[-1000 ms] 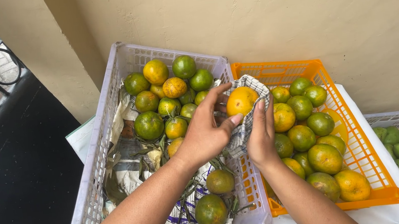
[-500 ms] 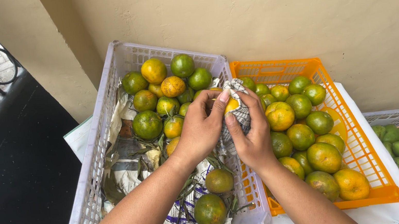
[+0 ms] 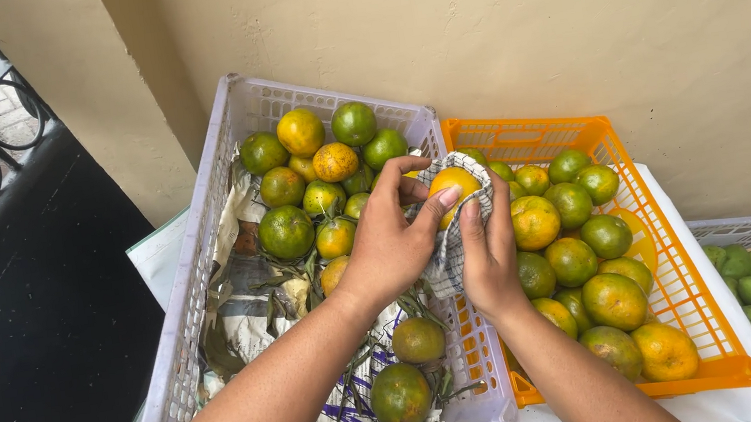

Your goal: The person wipes several citrus fruits with a cloth, one at a time, and places them into an orange basket. The person handles both green and yellow fruits from a white basket and transfers them to the orange basket after wiping.

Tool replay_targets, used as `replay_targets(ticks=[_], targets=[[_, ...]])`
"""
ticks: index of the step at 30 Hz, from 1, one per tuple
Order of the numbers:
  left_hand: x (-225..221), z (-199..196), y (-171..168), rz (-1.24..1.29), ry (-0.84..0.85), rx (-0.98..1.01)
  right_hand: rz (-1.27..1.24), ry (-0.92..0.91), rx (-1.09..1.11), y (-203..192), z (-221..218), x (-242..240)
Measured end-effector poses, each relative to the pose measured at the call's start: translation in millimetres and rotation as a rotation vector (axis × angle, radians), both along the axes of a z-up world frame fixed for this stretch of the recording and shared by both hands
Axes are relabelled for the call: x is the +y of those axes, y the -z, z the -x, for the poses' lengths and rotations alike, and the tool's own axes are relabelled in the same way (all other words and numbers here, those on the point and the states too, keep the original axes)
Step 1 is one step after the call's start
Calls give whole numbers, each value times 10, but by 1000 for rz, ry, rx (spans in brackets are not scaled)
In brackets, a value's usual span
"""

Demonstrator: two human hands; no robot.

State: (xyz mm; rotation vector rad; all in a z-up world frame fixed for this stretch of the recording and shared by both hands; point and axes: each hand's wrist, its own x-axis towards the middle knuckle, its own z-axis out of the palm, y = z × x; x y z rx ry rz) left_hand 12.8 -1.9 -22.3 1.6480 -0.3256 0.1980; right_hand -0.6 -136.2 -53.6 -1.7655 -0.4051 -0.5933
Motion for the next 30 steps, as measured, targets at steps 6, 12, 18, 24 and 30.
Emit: replay_targets(ticks=[6,12,18,24,30], targets=[[15,-24,-92,41,-140,179,122,-92,-32,-167,123,-9],[53,-123,-1,74,-187,192,86,-82,-20,0,58,-3],[-29,-37,-7,12,74,11,-184,120,263,41,-16,32],[-25,-81,91,53,48,50,-57,8,57,67,-39,-34],[-25,-188,76,7,-120,152,77,-23,-94,-92,56,-20]])
